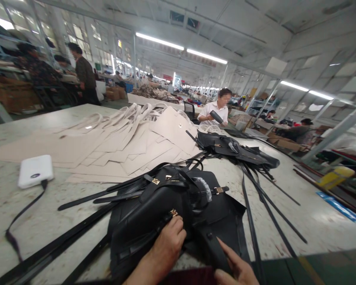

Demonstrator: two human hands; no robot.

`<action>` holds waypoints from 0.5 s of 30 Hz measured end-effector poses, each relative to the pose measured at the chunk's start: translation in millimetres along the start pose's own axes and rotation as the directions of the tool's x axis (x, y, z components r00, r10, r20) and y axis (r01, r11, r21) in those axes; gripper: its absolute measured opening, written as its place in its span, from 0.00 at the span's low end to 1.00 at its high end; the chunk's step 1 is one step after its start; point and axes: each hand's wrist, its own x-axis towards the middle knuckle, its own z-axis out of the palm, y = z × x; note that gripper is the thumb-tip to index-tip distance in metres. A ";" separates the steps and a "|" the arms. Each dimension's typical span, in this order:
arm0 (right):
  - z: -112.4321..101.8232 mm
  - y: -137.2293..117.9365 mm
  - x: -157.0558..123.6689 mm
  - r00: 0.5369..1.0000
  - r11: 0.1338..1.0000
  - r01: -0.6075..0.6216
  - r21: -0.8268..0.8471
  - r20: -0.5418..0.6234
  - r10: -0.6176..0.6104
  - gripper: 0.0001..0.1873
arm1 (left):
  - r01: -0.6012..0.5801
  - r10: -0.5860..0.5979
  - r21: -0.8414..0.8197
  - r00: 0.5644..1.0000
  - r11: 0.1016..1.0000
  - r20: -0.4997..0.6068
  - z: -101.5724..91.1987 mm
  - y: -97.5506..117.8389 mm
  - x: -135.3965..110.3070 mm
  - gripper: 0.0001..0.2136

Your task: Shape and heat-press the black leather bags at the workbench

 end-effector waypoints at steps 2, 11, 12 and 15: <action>11.4 -13.6 6.1 0.999 0.999 -0.005 -0.033 0.045 0.007 0.33 | 0.039 -0.038 -0.005 0.999 0.999 0.036 0.2 0.1 0.0 0.10; 43.8 -14.7 11.0 0.994 0.974 0.072 -0.215 -0.062 -0.087 0.33 | 0.042 -0.041 0.008 0.998 0.999 -0.046 6.1 -0.5 -0.7 0.11; 47.4 -18.1 12.6 0.996 0.976 0.065 -0.208 -0.041 -0.075 0.33 | 0.043 -0.042 0.011 0.998 0.999 -0.043 6.1 -0.2 -1.4 0.10; 58.3 -39.4 27.9 0.999 0.983 0.028 -0.181 0.029 -0.023 0.31 | 0.056 -0.055 0.016 0.997 0.998 -0.046 6.0 0.5 -3.4 0.09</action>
